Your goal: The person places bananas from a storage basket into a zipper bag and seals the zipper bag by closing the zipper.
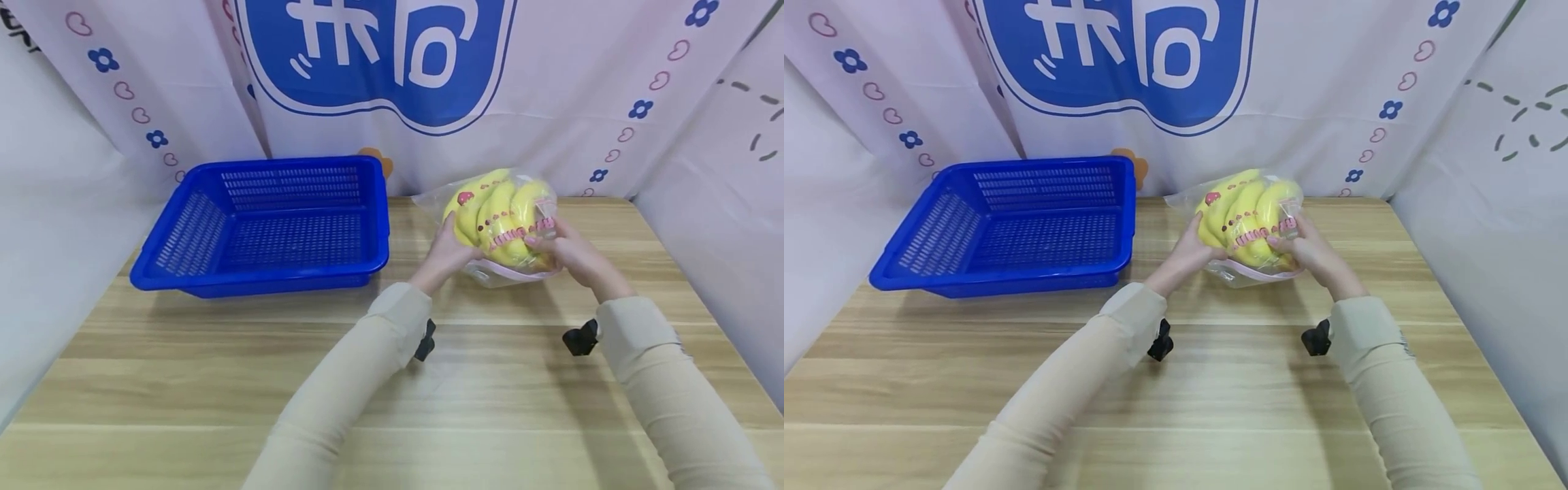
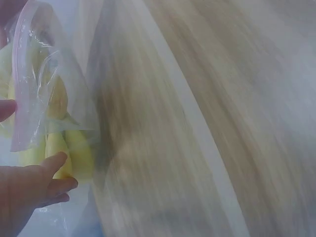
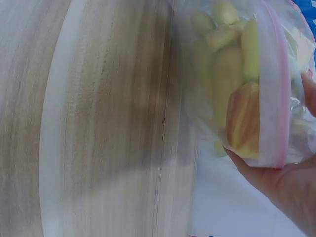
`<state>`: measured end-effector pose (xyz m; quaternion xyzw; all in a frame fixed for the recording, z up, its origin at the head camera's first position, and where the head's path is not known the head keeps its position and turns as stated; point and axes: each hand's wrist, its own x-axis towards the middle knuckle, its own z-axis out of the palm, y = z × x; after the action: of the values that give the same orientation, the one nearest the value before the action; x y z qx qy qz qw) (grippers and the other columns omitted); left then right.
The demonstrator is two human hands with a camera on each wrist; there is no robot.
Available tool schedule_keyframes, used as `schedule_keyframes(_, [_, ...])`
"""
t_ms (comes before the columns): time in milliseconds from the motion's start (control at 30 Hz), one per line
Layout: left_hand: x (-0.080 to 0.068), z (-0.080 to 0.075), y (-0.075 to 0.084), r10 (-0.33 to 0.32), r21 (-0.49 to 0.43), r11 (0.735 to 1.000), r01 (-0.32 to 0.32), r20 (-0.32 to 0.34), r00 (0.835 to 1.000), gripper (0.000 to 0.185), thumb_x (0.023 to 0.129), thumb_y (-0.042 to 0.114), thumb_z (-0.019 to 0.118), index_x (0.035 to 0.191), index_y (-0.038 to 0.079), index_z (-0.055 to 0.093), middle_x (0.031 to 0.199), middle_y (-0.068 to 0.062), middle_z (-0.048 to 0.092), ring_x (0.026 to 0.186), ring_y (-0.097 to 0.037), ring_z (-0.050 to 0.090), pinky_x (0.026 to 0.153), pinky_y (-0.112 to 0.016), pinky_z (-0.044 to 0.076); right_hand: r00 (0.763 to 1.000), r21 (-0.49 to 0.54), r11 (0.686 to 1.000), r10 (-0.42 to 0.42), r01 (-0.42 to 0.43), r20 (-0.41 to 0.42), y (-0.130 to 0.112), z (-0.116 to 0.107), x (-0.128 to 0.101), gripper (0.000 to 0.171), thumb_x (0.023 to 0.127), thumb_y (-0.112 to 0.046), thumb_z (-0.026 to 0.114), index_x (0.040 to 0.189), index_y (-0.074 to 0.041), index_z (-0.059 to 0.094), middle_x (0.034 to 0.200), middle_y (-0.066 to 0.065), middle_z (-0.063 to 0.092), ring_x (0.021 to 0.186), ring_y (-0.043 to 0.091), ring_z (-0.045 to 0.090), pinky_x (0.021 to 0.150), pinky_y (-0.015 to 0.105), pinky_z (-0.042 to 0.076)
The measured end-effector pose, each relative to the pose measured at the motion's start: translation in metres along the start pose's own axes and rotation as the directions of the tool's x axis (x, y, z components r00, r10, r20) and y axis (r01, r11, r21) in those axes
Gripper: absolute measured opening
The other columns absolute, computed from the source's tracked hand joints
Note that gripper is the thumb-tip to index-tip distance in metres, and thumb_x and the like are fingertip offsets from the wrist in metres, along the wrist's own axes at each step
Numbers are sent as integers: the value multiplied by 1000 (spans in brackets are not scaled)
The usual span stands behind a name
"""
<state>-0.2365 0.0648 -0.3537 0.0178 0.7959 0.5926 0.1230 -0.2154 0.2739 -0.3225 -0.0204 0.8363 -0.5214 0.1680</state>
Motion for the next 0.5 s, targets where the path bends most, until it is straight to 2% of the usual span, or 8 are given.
schedule_keyframes(167, [1,4,-1,-11,-42,999,11,-1,1000,106,68,2,77,153,15,16,152,-12,35,133,-30,42,114,-43,31,999,11,999,45,-45,-5,3,0,2,70,98,-17,46,154,-13,5,97,-20,53,86,-3,55,86,18,41])
schedule_keyframes(300, [0,4,-3,6,-19,1000,-5,23,1000,107,70,7,78,154,16,13,155,-11,31,138,-31,37,116,-45,27,998,-3,998,59,-59,-18,6,-1,2,71,98,-18,46,155,-14,3,103,-15,51,88,-2,53,90,23,38])
schedule_keyframes(500, [4,2,-4,40,12,999,-40,33,999,103,71,7,76,154,16,15,153,-11,34,136,-30,40,115,-44,29,998,9,999,47,-47,-47,9,-1,3,72,98,-23,49,155,-16,6,99,-18,53,87,-1,54,91,26,37])
